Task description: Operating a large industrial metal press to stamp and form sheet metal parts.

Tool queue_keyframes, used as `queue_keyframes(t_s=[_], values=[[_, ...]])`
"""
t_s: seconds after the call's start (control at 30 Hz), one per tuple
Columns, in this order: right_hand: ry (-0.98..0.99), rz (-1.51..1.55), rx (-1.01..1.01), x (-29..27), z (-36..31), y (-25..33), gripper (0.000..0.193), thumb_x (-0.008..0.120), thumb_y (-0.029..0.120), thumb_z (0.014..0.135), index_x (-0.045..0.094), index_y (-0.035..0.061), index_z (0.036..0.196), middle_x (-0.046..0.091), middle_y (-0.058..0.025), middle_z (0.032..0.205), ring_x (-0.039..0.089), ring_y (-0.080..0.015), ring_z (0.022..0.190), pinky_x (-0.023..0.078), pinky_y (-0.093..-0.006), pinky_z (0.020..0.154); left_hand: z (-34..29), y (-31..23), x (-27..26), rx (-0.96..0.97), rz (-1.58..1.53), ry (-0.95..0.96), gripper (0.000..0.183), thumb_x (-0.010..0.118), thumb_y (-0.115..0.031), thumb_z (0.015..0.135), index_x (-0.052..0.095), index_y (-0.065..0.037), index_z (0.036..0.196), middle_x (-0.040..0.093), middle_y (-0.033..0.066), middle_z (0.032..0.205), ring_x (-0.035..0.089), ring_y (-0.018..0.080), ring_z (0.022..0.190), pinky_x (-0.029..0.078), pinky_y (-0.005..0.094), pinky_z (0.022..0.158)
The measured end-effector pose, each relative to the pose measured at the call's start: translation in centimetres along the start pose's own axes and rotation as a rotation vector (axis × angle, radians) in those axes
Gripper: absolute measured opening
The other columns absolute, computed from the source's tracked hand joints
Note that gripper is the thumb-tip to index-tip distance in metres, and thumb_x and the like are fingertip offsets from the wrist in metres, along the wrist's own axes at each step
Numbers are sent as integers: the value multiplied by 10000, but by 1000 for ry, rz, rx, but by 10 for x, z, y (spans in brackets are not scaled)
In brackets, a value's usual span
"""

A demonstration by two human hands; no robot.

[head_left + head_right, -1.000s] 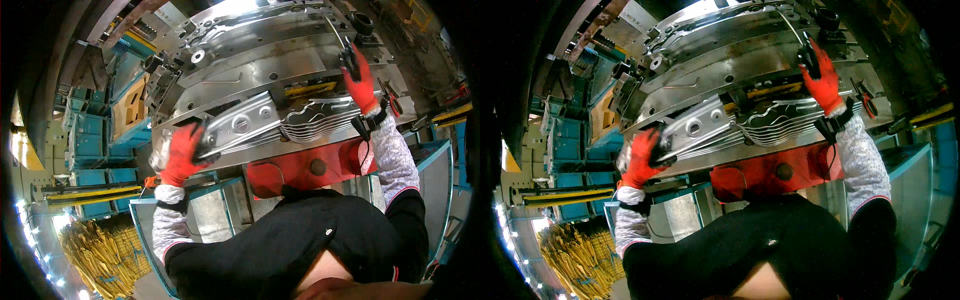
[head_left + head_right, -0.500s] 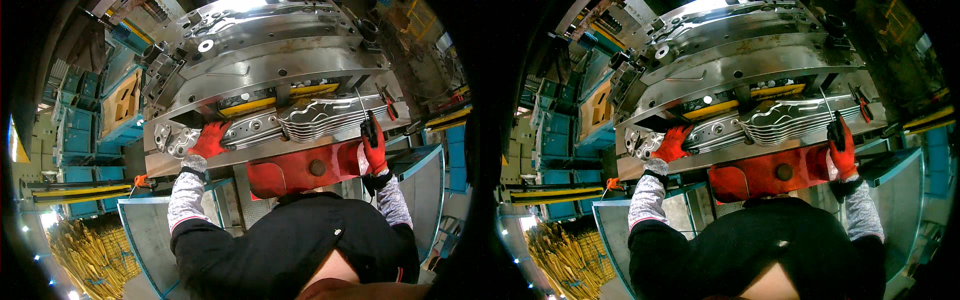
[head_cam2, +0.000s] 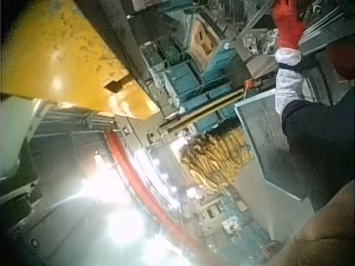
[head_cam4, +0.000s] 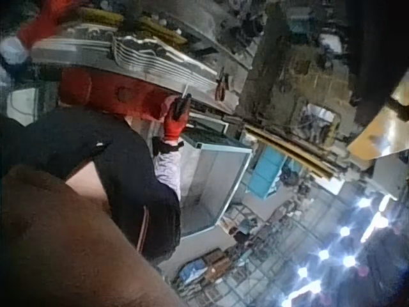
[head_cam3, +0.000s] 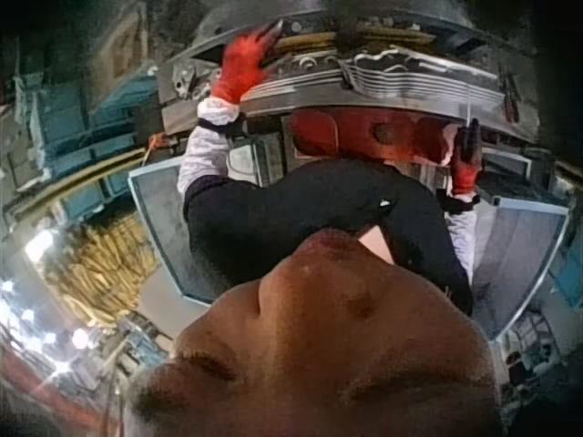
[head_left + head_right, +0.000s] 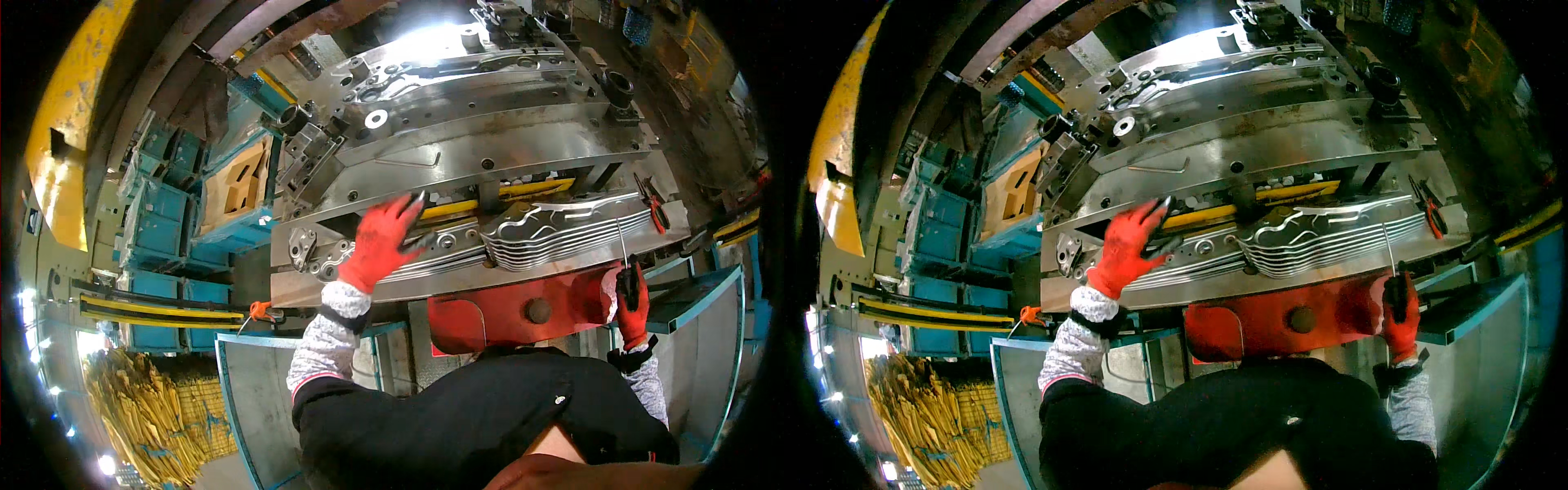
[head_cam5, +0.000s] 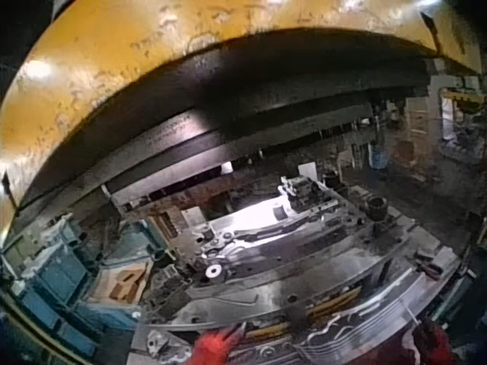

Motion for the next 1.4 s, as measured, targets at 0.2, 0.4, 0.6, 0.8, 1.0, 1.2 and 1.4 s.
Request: queue_keyframes(t_s=[0.2, 0.4, 0.6, 0.8, 1.0, 1.2, 1.4], values=[[-13, -45, -148, 10, 4, 21, 485, 604, 148, 801, 451, -19, 1230, 502, -197, 1202, 485, -304, 1114, 369, -363, 952, 67, 5, -14, -64, 302, -8, 570, 732, -218, 604, 523, -68, 1113, 525, 140, 1059, 524, 316, 941, 443, 386, 783], [-91, -90, -215, 7, -4, 22, 517, 625, 121, 771, 451, 11, 1245, 530, -175, 1124, 510, -321, 1018, 395, -383, 908, 64, -12, -7, 117, 265, -70, 438, 692, -149, 578, 564, -87, 993, 538, 85, 940, 529, 276, 876, 438, 381, 749], [-52, -68, -218, 4, -12, 23, 552, 567, 70, 809, 371, 32, 1325, 494, -98, 1210, 496, -182, 1012, 402, -291, 884, 54, -6, -30, 117, 166, -156, 511, 703, -76, 558, 547, -80, 1044, 563, 107, 1025, 554, 293, 926, 453, 371, 809], [71, 601, 152, 13, -24, -25, 604, 551, 74, 815, 304, 13, 1363, 516, -55, 1139, 490, -112, 944, 394, -230, 852, 21, 135, -112, -265, -565, -976, 380, 632, 15, 702, 556, -36, 1070, 607, 73, 988, 582, 173, 904, 462, 289, 773], [26, 518, 97, 4, -34, -13, 540, 512, 59, 857, 311, 9, 1356, 489, -59, 1207, 489, -118, 943, 414, -250, 842, 66, 207, -132, -343, -506, -977, 310, 630, -49, 734, 587, -33, 1040, 636, 92, 884, 605, 166, 789, 474, 297, 708], [35, 633, 197, 18, -40, -23, 501, 492, 53, 879, 320, 2, 1347, 489, -56, 1190, 486, -120, 940, 417, -246, 828, 90, 251, -115, -403, -439, -876, 291, 643, -71, 710, 587, -18, 991, 639, 104, 799, 604, 201, 691, 467, 313, 636], [-8, 505, 162, 25, -39, -41, 482, 477, 35, 894, 327, 29, 1352, 395, -49, 1300, 459, -122, 1045, 393, -241, 882, 94, 249, -112, -320, -421, -813, 318, 682, -84, 698, 593, -4, 993, 640, 111, 795, 609, 180, 686, 469, 298, 621]])
Point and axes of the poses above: each hand's wrist, its own z-axis towards the middle knuckle, its own x-axis out of the palm, y = z × x, the point moved 9 cm from there along z, towards the middle knuckle
